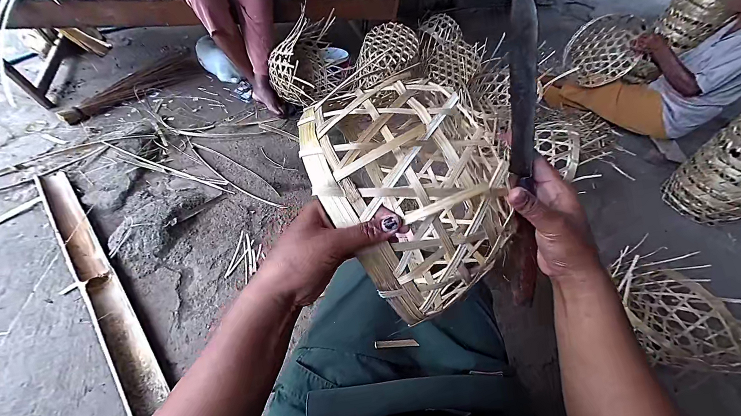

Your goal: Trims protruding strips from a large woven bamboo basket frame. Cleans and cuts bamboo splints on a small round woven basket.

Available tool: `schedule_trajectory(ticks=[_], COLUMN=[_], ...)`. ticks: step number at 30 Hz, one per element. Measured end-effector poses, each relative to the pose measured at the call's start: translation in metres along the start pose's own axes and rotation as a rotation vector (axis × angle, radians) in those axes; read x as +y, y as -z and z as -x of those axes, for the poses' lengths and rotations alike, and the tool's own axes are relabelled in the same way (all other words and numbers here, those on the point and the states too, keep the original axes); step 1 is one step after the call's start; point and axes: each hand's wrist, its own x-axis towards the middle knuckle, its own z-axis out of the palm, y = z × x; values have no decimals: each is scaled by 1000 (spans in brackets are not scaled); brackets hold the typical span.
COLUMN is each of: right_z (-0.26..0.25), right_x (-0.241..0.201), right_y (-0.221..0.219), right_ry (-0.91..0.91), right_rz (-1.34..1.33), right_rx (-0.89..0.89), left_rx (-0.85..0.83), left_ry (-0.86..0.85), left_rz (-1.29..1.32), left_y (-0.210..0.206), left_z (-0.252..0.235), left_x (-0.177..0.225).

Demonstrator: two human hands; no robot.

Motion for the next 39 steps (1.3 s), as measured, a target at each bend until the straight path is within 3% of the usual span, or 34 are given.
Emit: schedule_trajectory(ticks=[3,5,7,10,18,22,29,34,36,39], right_z=[7,19,32,40,38,43,46,42,41,23], right_x=[-13,-32,-49,-58,-55,-53,-43,-49,-60,-85], right_y=[-3,-7,-11,-15,-6,-8,-16,-5,16,98], right_ry=[63,73,-1,-76,-98,52,439,674,560,90], right_rz=[219,118,-81,-268,-305,8,1038,1279,1326,1193], right_rx=[177,82,-129,-352,-392,-320,-81,-86,-3,245], left_rx=[136,201,224,176,90,68,39,-23,-64,-149], left_ry=[-138,-216,-241,-249,-218,-225,-238,-241,-181,-39], left_rz=[-53,-71,-73,-102,-177,-228,-233,-219,-236,-237], left_y=[-16,-21,-26,-34,-43,-45,-49,-42,-31,11], left_z=[-7,-12,-14,-16,-20,-21,-21,-17,-8,4], left_x=[-10,-18,-23,-26,-22,-22,-22,-12,0,11])
